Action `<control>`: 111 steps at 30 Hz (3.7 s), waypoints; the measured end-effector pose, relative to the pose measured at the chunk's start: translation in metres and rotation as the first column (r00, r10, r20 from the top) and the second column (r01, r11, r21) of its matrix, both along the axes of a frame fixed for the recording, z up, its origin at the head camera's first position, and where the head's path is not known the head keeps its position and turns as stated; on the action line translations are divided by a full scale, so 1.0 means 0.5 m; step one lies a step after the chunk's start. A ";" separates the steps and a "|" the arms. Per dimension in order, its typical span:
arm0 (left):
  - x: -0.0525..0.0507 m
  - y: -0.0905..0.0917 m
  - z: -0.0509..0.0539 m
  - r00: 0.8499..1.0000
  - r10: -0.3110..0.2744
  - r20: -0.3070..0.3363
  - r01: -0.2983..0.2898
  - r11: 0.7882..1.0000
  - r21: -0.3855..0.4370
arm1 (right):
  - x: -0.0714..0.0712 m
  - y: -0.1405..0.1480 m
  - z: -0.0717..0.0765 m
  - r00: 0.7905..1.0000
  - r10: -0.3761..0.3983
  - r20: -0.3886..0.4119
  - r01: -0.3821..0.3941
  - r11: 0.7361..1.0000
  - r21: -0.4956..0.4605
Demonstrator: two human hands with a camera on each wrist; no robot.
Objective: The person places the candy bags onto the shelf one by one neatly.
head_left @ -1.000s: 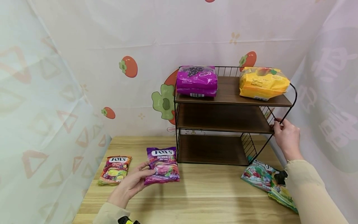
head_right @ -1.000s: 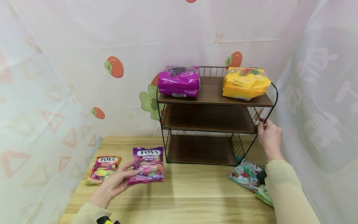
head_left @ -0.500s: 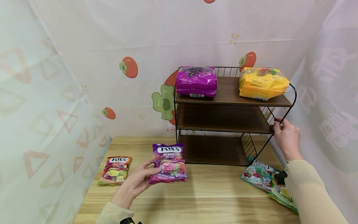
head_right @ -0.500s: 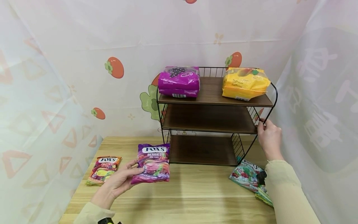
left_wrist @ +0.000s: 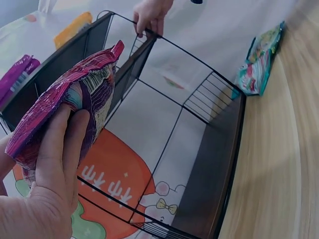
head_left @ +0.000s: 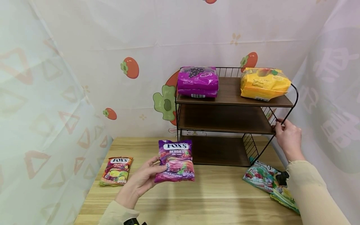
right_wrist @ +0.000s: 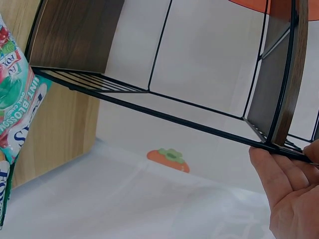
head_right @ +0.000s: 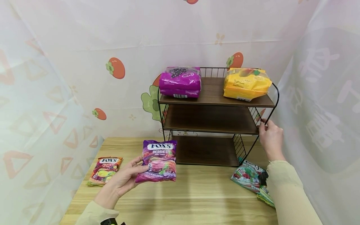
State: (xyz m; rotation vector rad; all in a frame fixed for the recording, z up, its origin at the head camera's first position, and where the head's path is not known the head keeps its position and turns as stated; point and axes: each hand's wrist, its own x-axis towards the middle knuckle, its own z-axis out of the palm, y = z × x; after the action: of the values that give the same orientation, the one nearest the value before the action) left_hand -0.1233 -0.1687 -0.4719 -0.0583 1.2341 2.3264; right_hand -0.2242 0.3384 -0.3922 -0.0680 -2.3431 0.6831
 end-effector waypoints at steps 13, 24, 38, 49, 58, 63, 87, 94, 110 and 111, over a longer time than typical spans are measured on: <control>-0.012 0.028 0.037 0.999 -0.028 -0.036 0.028 0.999 0.018 | -0.002 0.002 -0.001 1.000 -0.007 0.012 0.007 1.000 0.004; -0.025 0.061 0.068 0.998 -0.022 -0.052 0.026 0.997 0.077 | -0.002 0.004 -0.004 1.000 -0.013 0.003 0.013 1.000 0.004; -0.052 0.093 0.092 0.995 -0.024 -0.094 0.032 0.995 0.090 | -0.001 0.002 -0.001 1.000 -0.004 0.020 0.004 1.000 0.003; -0.072 0.109 0.104 0.995 -0.018 -0.096 0.027 0.995 0.092 | -0.002 0.000 -0.004 1.000 0.002 -0.003 -0.002 1.000 0.000; -0.089 0.121 0.103 0.995 -0.020 -0.100 0.031 0.994 0.106 | -0.002 0.002 -0.004 1.000 -0.011 -0.003 0.011 1.000 0.005; -0.098 0.128 0.101 0.994 -0.029 -0.102 0.041 0.993 0.109 | -0.006 0.004 -0.008 0.999 -0.011 -0.047 0.011 1.000 0.014; -0.135 0.150 0.092 0.997 0.033 -0.067 -0.027 0.997 0.075 | -0.004 0.002 -0.007 0.999 -0.002 -0.034 0.002 1.000 0.006; -0.147 0.156 0.091 0.997 0.050 -0.057 -0.046 0.997 0.063 | -0.003 0.000 -0.006 0.999 0.000 -0.037 0.000 1.000 0.003; -0.154 0.165 0.095 0.996 0.080 -0.038 -0.077 0.994 0.077 | -0.005 0.003 -0.008 1.000 -0.009 -0.023 0.009 1.000 -0.001; -0.155 0.166 0.095 0.996 0.083 -0.038 -0.080 0.994 0.078 | -0.005 0.002 -0.008 1.000 -0.010 -0.023 0.010 1.000 0.000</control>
State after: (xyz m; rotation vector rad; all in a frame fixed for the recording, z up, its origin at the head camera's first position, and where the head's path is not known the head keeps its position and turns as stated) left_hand -0.2008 -0.0858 -0.4244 -0.0361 1.1816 2.4543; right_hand -0.2266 0.3395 -0.3962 -0.0715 -2.3196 0.6760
